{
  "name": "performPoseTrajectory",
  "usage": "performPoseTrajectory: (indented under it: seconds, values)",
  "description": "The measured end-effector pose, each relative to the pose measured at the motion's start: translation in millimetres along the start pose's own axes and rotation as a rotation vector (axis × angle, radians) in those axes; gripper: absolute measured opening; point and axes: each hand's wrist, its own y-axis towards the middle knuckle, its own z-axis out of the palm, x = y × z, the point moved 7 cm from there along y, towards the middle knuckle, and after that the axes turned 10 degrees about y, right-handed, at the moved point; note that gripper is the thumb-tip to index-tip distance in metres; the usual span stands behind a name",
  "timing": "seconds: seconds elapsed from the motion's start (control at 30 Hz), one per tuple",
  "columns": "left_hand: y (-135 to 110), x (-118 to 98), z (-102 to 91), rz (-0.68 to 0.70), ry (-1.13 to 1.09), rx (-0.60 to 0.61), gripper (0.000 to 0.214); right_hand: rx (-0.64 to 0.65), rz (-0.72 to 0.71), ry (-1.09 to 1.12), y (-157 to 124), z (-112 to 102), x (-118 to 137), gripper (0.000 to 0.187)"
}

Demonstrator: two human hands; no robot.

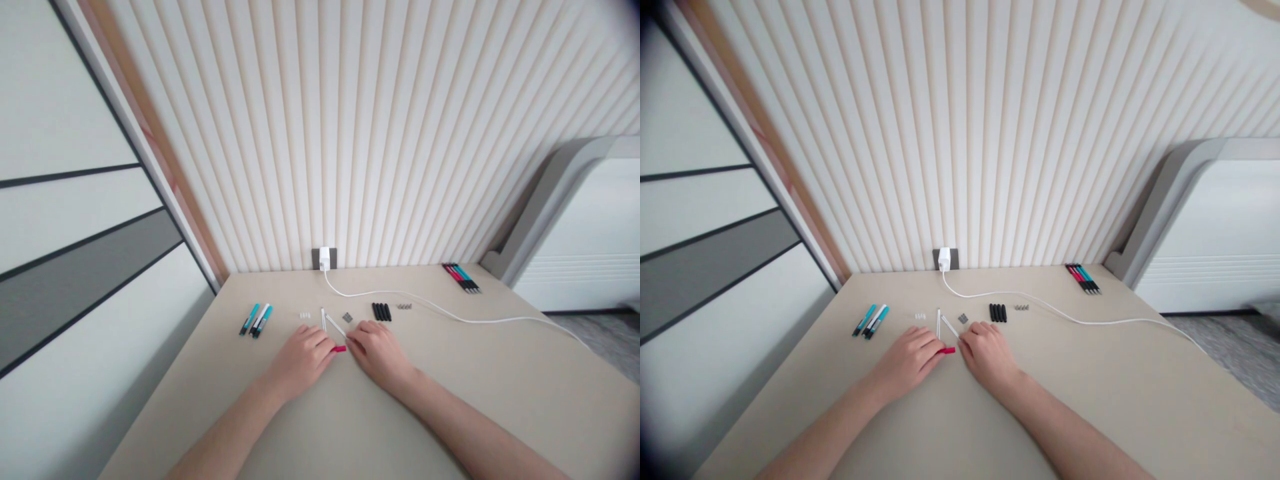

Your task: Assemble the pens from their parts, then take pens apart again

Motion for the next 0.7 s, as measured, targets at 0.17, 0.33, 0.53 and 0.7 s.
performPoseTrajectory:
  seconds: [0.17,0.33,0.53,0.7]
  values:
    - [0,2,-0.7,-0.023,-0.026,-0.003,0.017,0.002,0.09,-0.054,-2,-2,-4,0.026]
    - [0,2,1.1,-0.042,-0.045,-0.004,0.014,-0.029,0.22,-0.003,-4,-2,-13,0.024]
    - [2,3,0.5,-0.07,-0.073,-0.004,0.012,-0.006,0.085,0.164,-1,7,-3,0.024]
    - [1,1,-3.9,-0.053,-0.097,-0.035,0.008,-0.013,0.054,0.203,-1,9,-4,0.025]
